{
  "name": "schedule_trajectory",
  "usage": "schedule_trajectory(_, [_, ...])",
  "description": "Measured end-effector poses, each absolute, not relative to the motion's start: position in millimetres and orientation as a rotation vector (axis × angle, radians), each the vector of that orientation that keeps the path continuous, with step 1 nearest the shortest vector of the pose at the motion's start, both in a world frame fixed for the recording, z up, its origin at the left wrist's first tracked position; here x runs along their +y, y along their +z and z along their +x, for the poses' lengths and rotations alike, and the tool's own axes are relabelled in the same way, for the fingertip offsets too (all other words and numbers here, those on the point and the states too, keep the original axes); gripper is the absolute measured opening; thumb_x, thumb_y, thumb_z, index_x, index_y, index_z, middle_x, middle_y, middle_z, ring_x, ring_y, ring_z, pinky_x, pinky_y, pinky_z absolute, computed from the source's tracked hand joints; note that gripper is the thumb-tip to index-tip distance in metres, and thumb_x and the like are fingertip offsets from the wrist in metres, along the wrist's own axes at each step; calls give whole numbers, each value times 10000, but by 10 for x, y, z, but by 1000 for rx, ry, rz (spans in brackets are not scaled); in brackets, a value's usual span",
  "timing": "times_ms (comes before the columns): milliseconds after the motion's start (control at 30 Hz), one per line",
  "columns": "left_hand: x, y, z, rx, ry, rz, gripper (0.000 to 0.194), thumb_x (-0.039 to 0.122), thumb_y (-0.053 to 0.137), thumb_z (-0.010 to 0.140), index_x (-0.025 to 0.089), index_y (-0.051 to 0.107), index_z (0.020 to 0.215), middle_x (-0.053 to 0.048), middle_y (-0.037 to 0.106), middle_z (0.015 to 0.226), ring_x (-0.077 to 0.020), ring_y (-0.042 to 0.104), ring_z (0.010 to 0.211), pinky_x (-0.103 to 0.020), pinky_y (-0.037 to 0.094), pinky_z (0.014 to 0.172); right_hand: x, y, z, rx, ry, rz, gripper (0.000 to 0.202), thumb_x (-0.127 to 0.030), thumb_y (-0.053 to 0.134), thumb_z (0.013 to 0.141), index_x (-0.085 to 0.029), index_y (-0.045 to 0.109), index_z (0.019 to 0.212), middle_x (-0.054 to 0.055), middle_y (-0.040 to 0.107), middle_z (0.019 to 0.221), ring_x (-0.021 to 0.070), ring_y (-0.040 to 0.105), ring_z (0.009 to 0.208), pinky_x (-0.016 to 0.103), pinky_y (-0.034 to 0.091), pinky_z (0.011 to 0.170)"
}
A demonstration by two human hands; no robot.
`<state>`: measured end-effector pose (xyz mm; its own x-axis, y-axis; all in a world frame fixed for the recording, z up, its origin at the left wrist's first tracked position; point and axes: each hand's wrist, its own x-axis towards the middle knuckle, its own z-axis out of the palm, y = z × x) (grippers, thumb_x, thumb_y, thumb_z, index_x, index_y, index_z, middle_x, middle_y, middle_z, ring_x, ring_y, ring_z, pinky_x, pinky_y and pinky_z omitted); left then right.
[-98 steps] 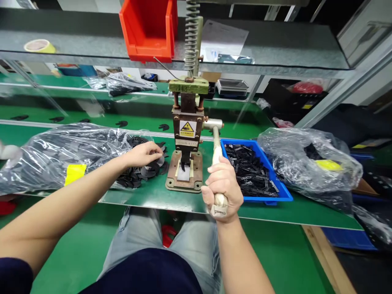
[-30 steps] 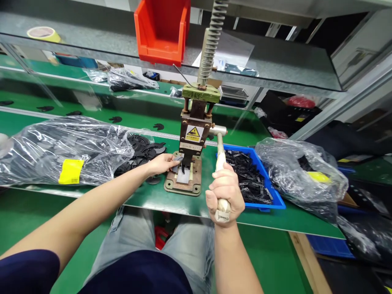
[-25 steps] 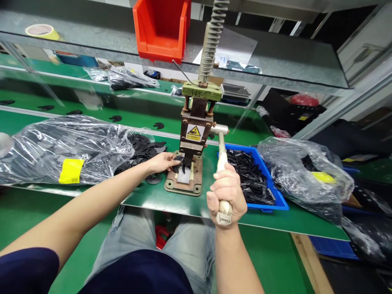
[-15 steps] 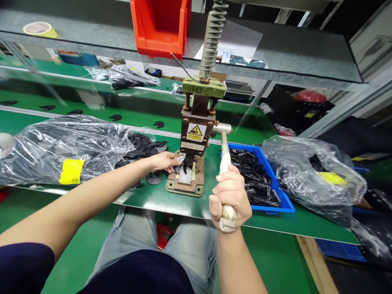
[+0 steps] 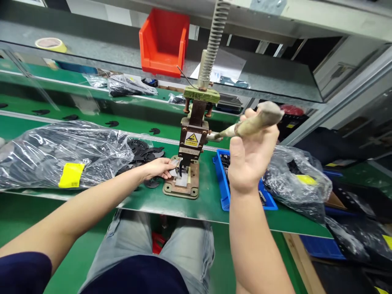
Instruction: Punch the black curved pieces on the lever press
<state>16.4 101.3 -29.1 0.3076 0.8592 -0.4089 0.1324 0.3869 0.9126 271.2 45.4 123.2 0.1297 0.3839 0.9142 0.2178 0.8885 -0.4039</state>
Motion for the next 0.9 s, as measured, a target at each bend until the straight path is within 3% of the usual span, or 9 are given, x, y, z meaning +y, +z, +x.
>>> schedule_trajectory(100, [740,-140,11,1086,694,1161,478,542,853,819,179,543,834,-1,684,611,-117,679,513,-174,518,478,386,692,2763,-1291,158,-731,499,-352,713,930,-253,534,1385,100,613,1321,219,646,1236,466,514,1141])
schedule_trajectory(167, [515,-36,-59,1024,700,1224,511,601,836,808,179,549,835,-1,682,609,-131,691,527,-182,517,476,239,191,2707,-1313,448,-891,388,-342,726,922,-270,584,1275,45,668,1171,158,676,1088,387,560,1060])
schedule_trajectory(233, [295,47,-76,989,693,1275,526,635,810,815,179,549,833,6,672,606,-138,696,534,-184,510,471,53,-237,2576,-1431,669,-969,335,-342,752,899,-222,656,1197,62,729,1040,173,716,940,363,617,902])
schedule_trajectory(333, [43,115,-23,959,664,1326,522,646,778,837,180,543,821,15,656,603,-135,683,519,-184,497,459,-188,-578,2315,-1541,859,-986,332,-376,809,846,-216,717,1122,74,771,1018,194,743,902,342,631,831])
schedule_trajectory(500, [-145,145,74,956,631,1371,493,636,767,838,174,596,845,6,666,645,-140,670,513,-205,511,458,-354,-646,2042,-1490,878,-996,205,-415,714,920,-216,695,964,53,752,957,182,722,886,322,606,830])
schedule_trajectory(900, [-44,138,83,835,429,1275,555,691,788,783,182,576,848,33,612,561,-116,600,455,-214,502,480,-526,-681,2089,-1600,691,-1004,110,-315,585,984,-228,650,1004,41,711,954,171,679,846,328,568,808])
